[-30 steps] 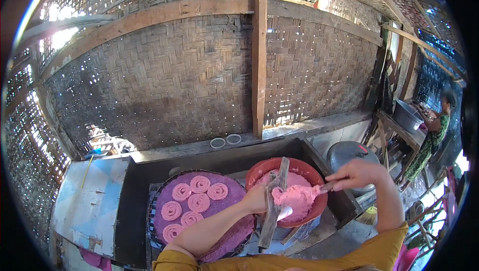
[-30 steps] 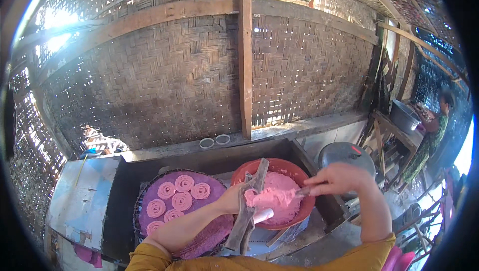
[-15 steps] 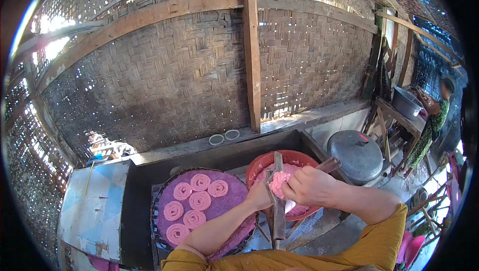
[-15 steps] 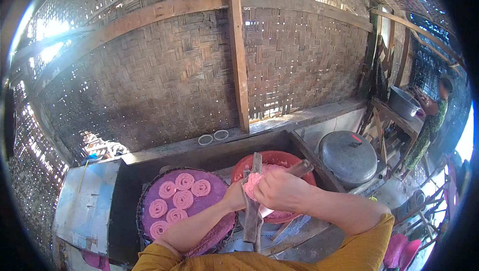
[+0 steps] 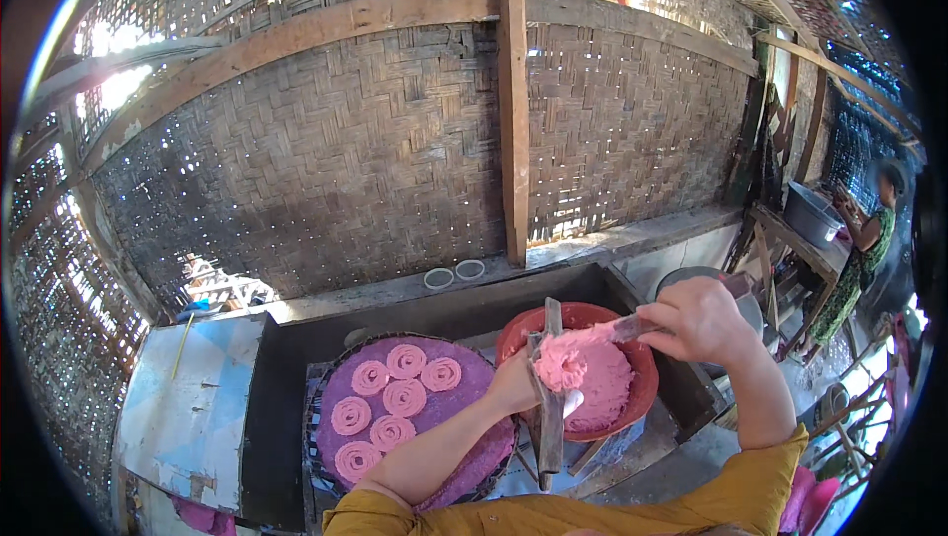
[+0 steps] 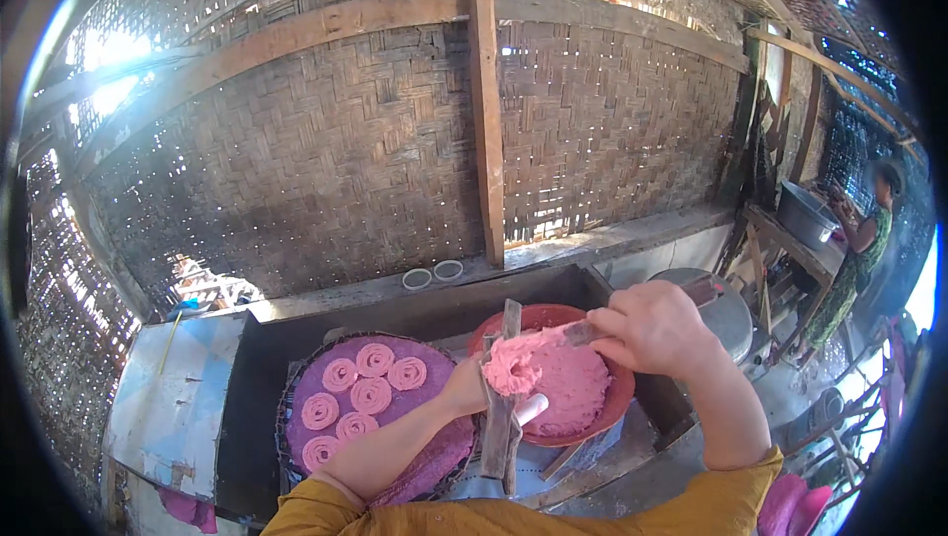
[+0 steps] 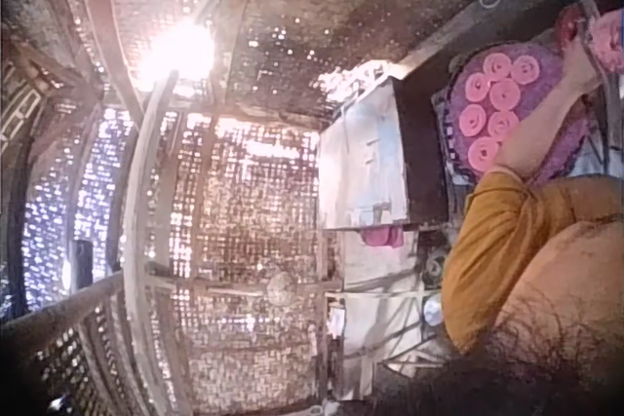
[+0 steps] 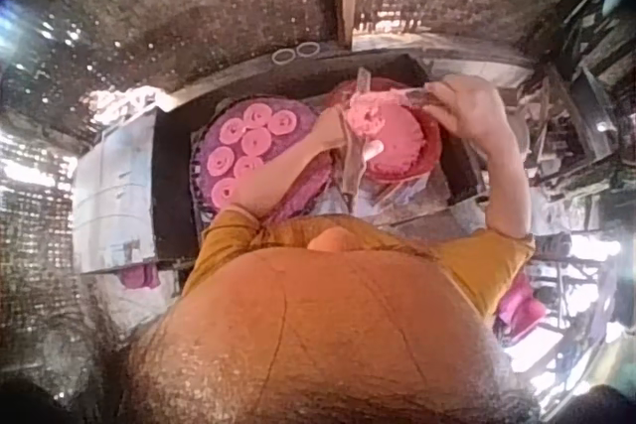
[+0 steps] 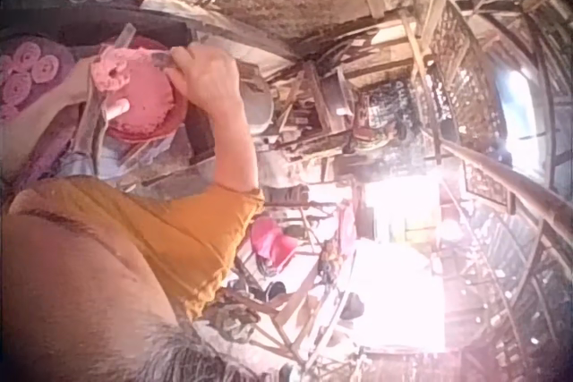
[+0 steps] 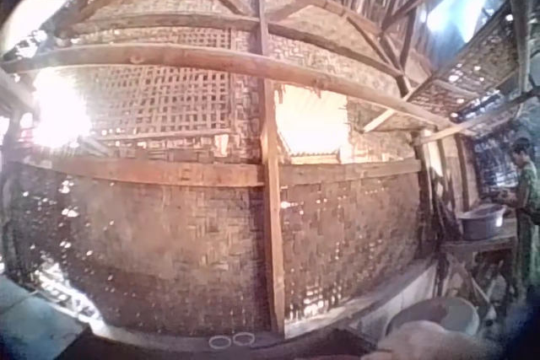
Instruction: The person uses a wooden mold and a metal spatula to scoop pink batter from a red bowl and form spiral-shaped cakes on a purple tray. The person repeatedly fills the mold, presses the batter, and releases the formed spirals onto the tray.
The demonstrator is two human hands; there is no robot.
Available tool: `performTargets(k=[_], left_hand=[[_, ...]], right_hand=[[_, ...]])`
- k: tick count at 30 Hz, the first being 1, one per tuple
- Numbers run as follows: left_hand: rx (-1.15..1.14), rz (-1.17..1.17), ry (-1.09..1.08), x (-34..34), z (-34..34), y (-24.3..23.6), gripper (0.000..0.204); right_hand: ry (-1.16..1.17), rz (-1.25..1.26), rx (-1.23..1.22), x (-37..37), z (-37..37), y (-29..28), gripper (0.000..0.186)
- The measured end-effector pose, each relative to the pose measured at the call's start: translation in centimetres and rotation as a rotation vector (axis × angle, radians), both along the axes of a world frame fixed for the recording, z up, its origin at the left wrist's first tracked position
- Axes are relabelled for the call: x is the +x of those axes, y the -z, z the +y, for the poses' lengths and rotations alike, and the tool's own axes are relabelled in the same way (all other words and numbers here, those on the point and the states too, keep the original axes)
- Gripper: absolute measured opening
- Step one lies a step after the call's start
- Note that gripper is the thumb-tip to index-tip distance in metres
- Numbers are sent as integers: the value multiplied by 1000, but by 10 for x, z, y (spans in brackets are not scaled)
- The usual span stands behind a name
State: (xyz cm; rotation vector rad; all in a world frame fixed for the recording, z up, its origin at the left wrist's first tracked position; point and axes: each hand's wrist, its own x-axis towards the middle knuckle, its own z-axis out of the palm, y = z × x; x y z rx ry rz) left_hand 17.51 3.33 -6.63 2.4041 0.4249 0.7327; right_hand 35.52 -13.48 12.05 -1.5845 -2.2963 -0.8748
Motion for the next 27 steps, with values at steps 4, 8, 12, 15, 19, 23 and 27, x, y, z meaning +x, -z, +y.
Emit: performTargets(k=[4,8,12,15,19,23,27], left_hand=[[-52,96,-61,-8,-12,-24,44],[-37,114,-53,-8,-6,-10,44],[-107,113,-22,-10,-4,-4,45],[-101,162,-28,-13,-1,2,45],[-154,160,-49,-18,-16,-28,47],[22,269,-100,-9,-22,-18,49],[-20,266,-31,-8,-3,14,51]], right_hand=[[9,-93,-91,-13,1,-6,21],[11,-139,-80,-22,6,-5,18],[16,-131,-76,-23,-1,-2,17],[-6,-118,-112,-22,-2,-4,18],[-43,-96,-164,-28,-2,2,14],[-184,-225,-144,-41,22,46,13],[-235,-240,-65,-38,22,53,14]])
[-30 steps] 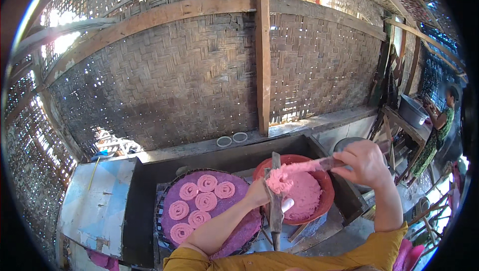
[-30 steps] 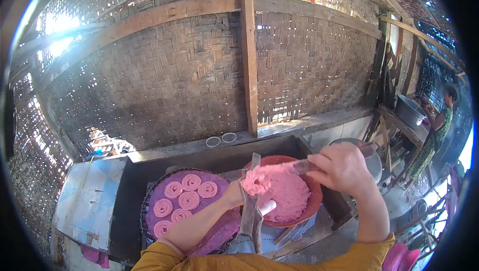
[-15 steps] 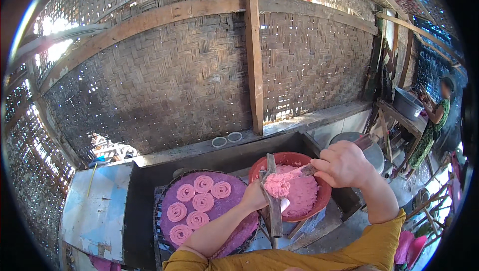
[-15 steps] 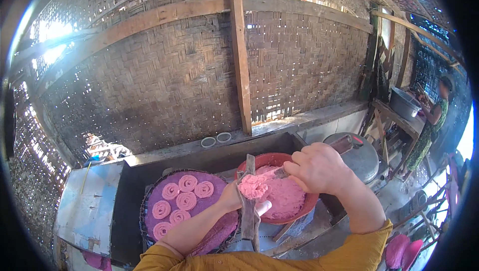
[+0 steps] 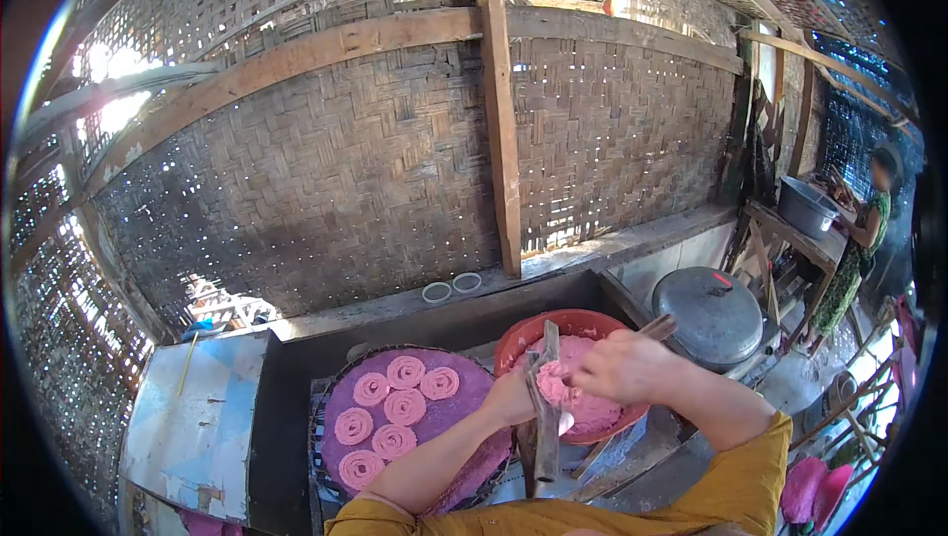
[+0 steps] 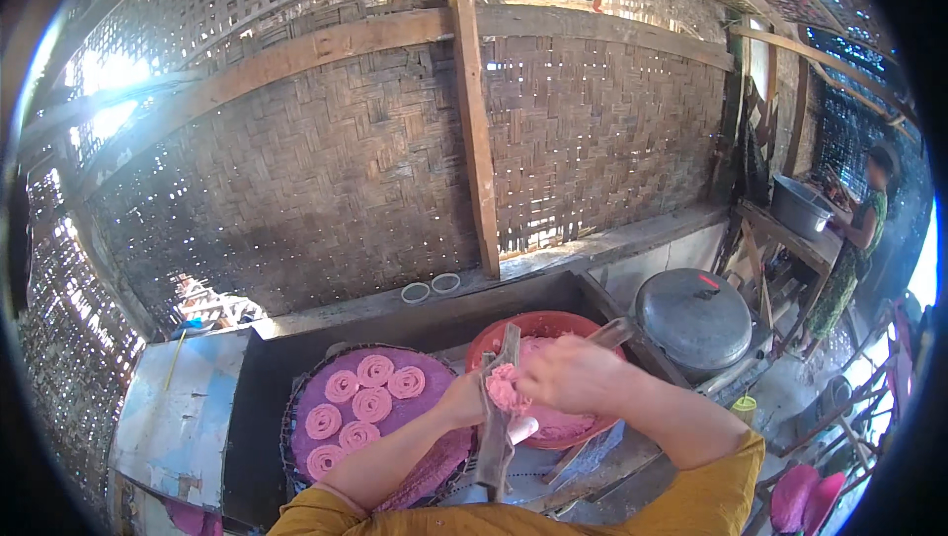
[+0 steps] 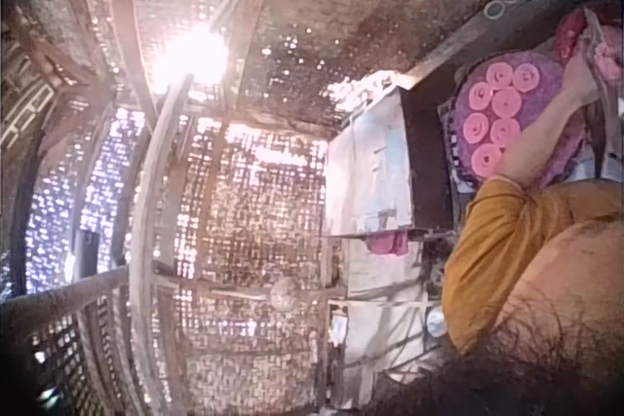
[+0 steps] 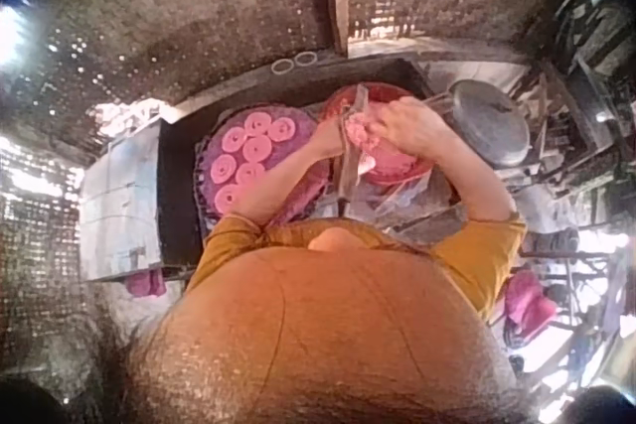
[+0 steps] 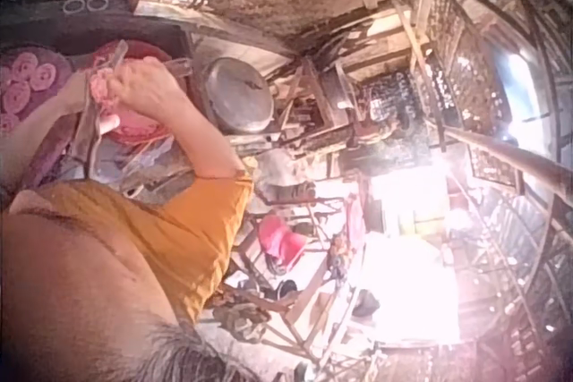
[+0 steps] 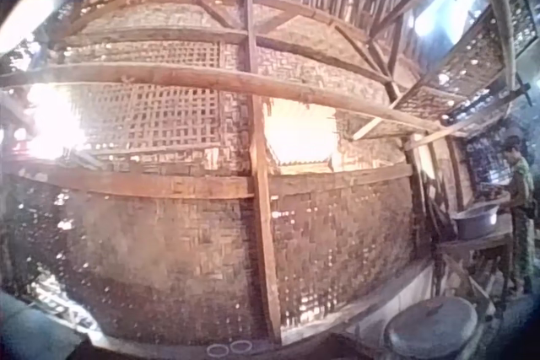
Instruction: The person uses a wooden mold and a metal spatula to scoop pink batter from a red bowl and form spiral-shaped cakes on a purple tray. The person repeatedly fills the mold, presses the batter, and releases the formed spirals onto the tray.
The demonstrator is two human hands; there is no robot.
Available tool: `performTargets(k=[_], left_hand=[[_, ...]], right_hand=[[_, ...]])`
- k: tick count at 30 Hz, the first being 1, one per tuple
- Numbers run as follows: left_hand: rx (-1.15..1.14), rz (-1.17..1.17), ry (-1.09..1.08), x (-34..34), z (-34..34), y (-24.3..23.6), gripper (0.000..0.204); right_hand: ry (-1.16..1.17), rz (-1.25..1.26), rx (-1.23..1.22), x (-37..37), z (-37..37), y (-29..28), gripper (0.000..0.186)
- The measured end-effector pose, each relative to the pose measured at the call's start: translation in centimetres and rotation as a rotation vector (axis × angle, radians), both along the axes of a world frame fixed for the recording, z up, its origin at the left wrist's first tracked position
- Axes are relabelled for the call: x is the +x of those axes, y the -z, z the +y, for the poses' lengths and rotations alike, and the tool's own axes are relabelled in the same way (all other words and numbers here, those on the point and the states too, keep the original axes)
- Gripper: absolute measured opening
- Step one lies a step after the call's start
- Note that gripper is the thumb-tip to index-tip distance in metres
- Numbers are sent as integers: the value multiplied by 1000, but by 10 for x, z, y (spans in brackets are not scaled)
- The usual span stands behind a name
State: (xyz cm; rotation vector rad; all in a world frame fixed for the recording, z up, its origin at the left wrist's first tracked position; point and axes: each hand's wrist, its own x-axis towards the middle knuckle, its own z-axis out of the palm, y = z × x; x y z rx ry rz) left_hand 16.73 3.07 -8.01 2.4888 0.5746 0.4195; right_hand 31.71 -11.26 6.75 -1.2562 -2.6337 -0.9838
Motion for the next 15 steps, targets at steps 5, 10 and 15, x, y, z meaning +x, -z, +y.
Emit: performTargets(k=[5,10,15], left_hand=[[167,-429,186,-17,17,-18,25],[-867,-442,176,-13,12,-28,19],[-791,-466,8,-19,24,-17,19]], right_hand=[[152,391,57,31,-31,-30,21],[255,813,203,49,-7,54,30],[347,1022,-21,35,-18,90,34]])
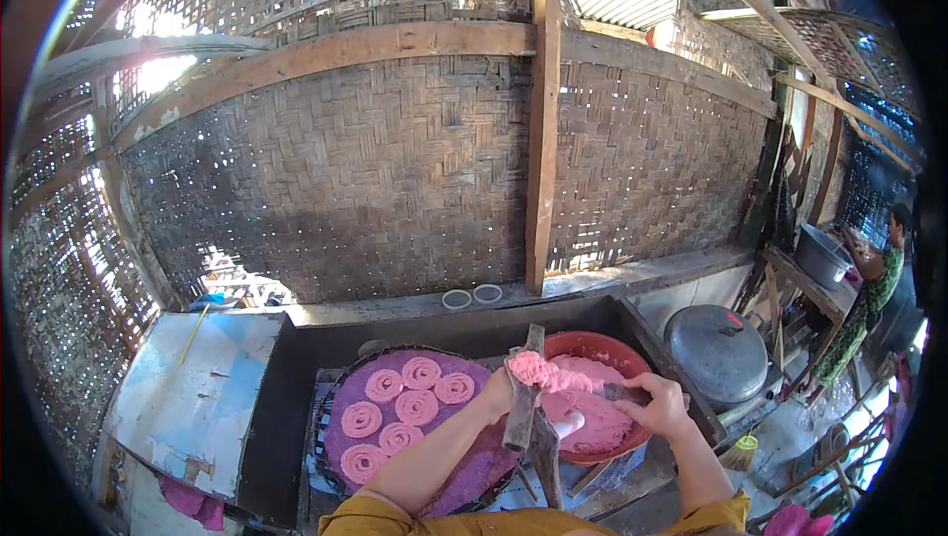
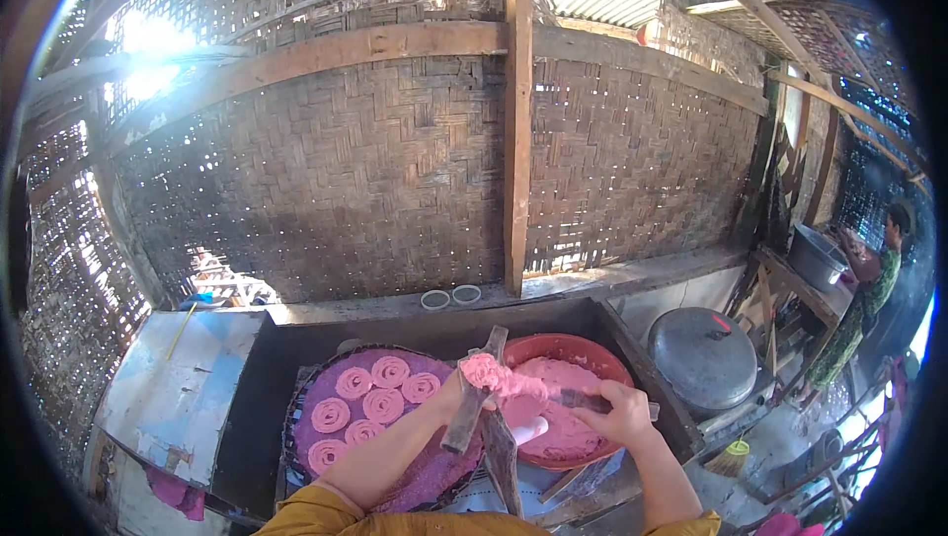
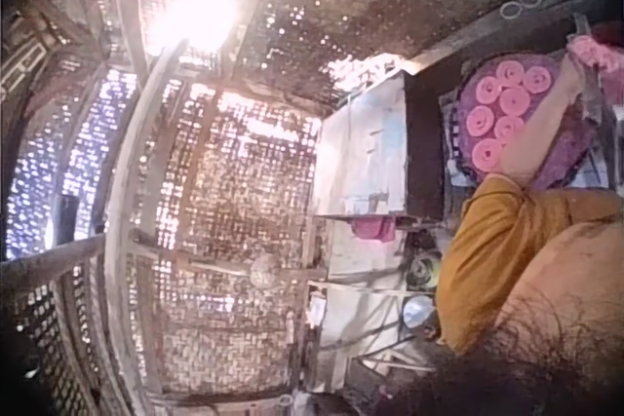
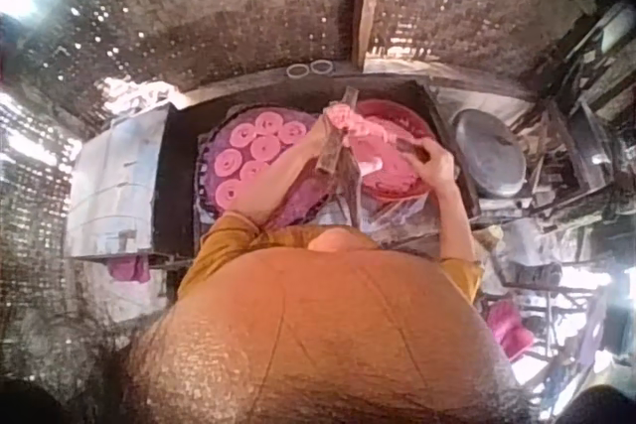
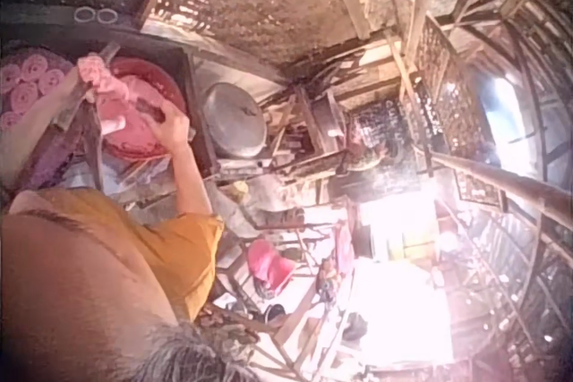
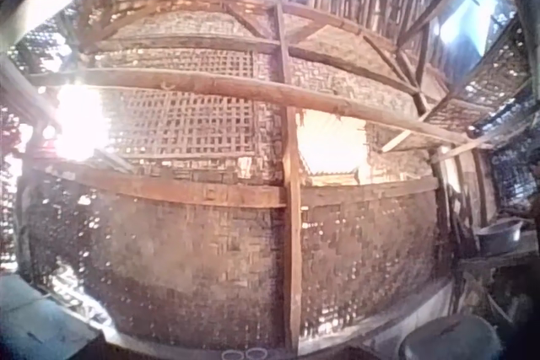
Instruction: The person uses a wooden mold and a metal spatula to scoop pink batter from a red bowl and form spiral-shaped cakes on a purple tray. The person repeatedly fills the mold, presses the batter, and releases the formed spirals onto the tray.
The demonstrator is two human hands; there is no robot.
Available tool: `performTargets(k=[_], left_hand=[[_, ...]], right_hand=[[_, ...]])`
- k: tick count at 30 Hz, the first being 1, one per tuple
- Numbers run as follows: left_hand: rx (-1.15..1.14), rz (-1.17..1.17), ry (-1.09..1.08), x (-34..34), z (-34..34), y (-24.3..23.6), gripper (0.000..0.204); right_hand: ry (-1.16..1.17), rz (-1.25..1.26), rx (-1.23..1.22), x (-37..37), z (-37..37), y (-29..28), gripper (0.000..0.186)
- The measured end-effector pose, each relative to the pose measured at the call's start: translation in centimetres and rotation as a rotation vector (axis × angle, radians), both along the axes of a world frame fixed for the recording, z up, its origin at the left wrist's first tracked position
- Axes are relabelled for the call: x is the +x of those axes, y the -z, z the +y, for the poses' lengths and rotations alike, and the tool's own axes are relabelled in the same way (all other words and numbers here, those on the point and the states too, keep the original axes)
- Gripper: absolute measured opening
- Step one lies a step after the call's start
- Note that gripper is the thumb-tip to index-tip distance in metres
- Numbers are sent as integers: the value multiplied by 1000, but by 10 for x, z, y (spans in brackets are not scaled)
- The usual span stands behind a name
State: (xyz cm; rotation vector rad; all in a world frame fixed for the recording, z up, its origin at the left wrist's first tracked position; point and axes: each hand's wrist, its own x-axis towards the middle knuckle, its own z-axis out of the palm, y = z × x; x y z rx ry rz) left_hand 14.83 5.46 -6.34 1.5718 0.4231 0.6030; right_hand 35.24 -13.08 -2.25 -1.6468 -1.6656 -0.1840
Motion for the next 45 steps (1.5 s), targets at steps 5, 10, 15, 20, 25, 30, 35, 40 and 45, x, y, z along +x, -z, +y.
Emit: performTargets(k=[5,10,15,20,25,30,35,40,45], left_hand=[[263,184,-211,4,6,38,28],[852,294,-191,0,-15,2,40],[695,315,-163,11,-38,-7,41],[835,362,-162,10,-56,-12,37],[828,390,-171,10,-60,-9,36],[755,391,-176,10,-51,-7,38],[760,467,12,10,-30,4,43],[525,297,-11,0,-16,-1,37],[408,-31,-10,24,9,39,26]], right_hand=[[-96,-33,-105,-10,-2,-26,32],[-54,-202,-197,5,-13,-78,28],[-69,-355,-671,10,-17,-142,30],[-56,-558,-819,-15,-1,-159,37],[-36,-645,-868,-41,13,-129,35],[-112,-792,-612,-59,10,-103,30],[-321,-1252,132,-55,5,-85,17],[-167,-1159,214,-38,-26,-109,16],[158,7,342,-16,-13,-42,19]])
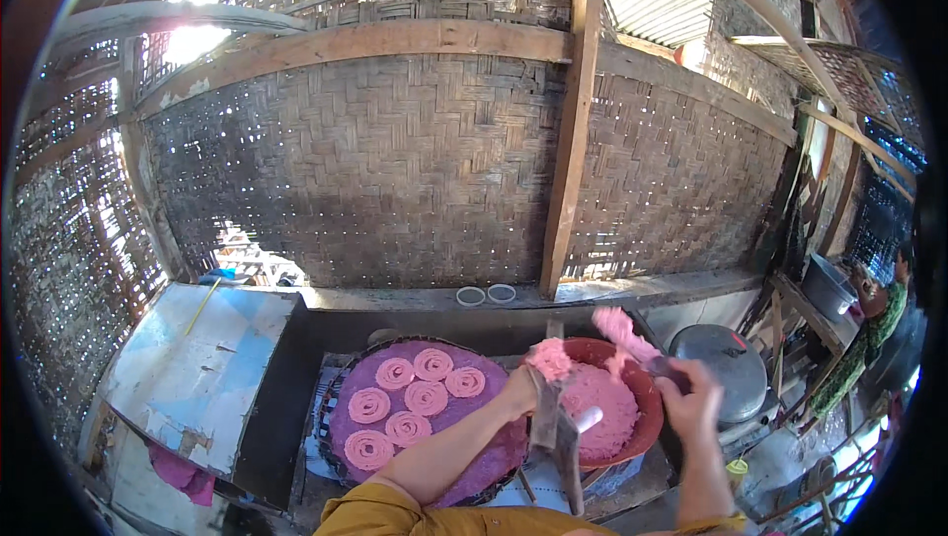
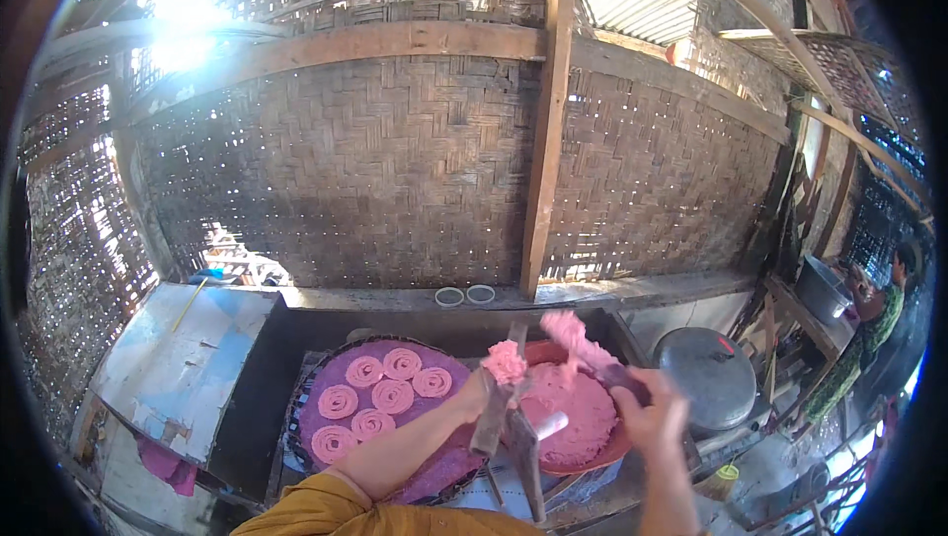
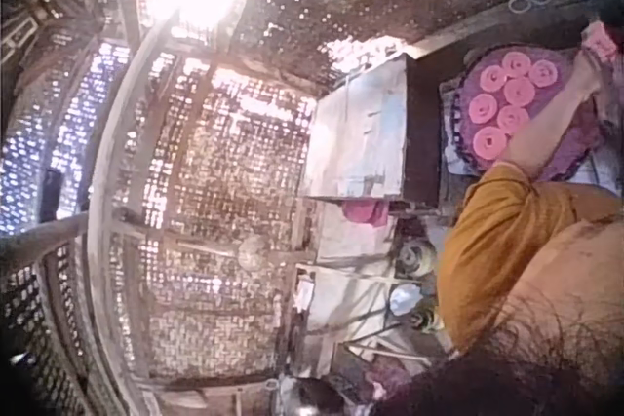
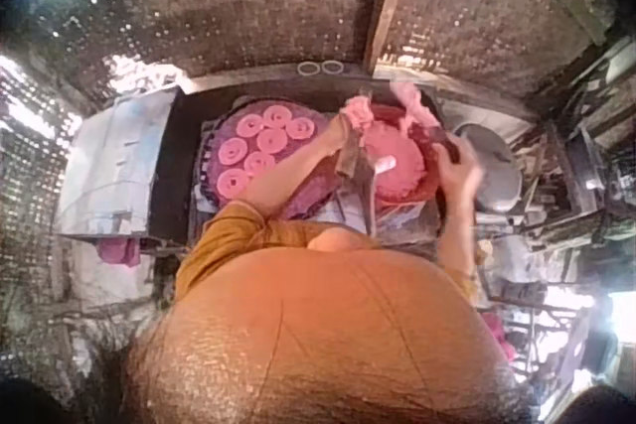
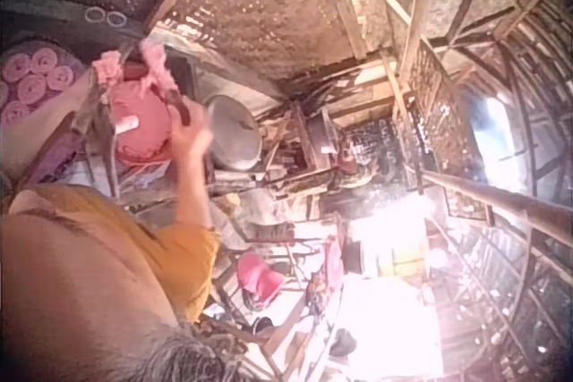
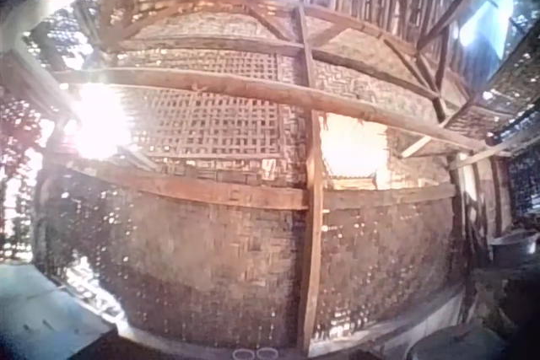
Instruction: The person uses a wooden mold and a metal spatula to scoop pink batter from a red bowl and form spiral-shaped cakes on a purple tray. The person repeatedly fills the mold, presses the batter, and releases the formed spirals onto the tray.
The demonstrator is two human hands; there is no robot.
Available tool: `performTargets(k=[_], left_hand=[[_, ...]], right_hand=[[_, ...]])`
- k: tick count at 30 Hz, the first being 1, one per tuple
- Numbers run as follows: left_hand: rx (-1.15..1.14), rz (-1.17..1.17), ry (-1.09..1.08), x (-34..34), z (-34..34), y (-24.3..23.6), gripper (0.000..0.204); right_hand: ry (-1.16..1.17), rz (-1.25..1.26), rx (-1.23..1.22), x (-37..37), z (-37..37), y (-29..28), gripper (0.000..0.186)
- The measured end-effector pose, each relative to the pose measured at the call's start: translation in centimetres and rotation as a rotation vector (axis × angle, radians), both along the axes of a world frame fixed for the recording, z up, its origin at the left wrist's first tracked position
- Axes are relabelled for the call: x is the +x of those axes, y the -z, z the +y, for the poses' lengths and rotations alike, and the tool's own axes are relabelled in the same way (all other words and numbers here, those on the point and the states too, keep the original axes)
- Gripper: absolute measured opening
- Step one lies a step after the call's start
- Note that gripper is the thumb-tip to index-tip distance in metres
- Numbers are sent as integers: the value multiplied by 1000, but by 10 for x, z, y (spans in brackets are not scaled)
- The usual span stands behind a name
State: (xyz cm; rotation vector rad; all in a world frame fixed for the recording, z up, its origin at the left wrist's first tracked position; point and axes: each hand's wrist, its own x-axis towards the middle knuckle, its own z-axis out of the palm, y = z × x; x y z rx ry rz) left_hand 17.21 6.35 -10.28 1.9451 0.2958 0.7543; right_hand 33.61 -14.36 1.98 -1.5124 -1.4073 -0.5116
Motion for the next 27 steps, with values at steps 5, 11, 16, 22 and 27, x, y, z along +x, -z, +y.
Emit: performTargets(k=[5,11,16,22,27], left_hand=[[513,24,-328,20,-17,3,32],[252,168,-371,-9,9,4,36],[122,33,-301,-11,-28,-30,35],[233,410,-313,-23,-34,-66,29],[1,248,-284,-14,7,4,32]], right_hand=[[-239,587,-136,-47,40,49,13],[-60,163,-328,-26,-5,28,25],[89,138,-11,-28,10,20,24],[45,-232,-57,-36,12,41,22],[-220,140,-229,-44,-6,29,25]])
